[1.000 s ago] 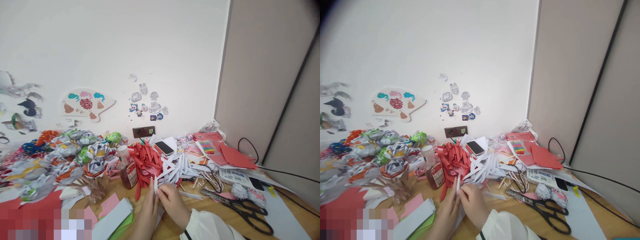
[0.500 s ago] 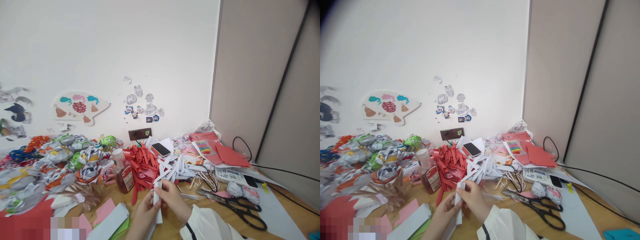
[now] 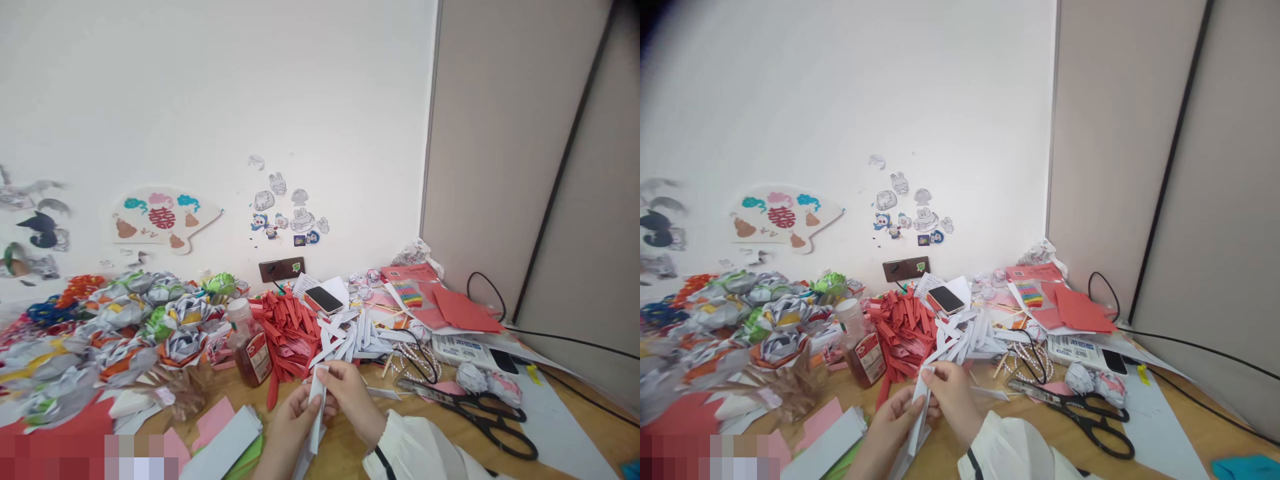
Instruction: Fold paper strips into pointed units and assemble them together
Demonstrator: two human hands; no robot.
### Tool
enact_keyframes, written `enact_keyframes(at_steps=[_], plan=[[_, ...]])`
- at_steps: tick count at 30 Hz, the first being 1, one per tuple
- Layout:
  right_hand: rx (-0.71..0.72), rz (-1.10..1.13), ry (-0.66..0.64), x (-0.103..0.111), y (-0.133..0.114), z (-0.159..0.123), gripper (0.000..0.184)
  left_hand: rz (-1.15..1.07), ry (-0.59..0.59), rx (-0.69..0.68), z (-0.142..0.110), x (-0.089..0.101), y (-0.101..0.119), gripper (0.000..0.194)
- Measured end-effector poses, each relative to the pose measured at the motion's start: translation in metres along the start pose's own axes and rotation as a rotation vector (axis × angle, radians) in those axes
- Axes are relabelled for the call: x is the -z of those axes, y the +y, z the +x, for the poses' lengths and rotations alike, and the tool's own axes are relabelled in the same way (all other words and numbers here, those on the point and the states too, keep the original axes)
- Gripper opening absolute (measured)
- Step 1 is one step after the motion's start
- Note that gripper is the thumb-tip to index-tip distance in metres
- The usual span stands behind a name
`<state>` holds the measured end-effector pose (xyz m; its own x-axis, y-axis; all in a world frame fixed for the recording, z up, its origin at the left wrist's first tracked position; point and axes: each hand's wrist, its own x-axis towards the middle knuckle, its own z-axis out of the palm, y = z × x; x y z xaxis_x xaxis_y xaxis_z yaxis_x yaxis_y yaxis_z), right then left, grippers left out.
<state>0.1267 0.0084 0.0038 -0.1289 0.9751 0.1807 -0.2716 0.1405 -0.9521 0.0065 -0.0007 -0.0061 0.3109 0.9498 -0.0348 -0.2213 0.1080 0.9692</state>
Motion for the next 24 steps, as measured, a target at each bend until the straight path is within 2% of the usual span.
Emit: enact_keyframes(at_steps=[4,10,20,24], plan=[[-0.027,-0.006,-0.018,0.000,0.004,0.001,0.038,-0.008,0.031,0.030,-0.001,-0.001,0.001,0.034],[-0.032,-0.002,-0.036,0.000,0.007,0.003,0.039,-0.034,0.057,0.084,0.006,0.007,-0.012,0.037],[0.012,-0.046,-0.007,0.000,0.003,0.002,0.044,-0.047,0.130,0.099,0.007,0.007,-0.017,0.040],[0.008,-0.084,-0.009,-0.001,0.001,0.000,0.045,-0.061,0.126,0.094,0.006,0.006,-0.015,0.038]])
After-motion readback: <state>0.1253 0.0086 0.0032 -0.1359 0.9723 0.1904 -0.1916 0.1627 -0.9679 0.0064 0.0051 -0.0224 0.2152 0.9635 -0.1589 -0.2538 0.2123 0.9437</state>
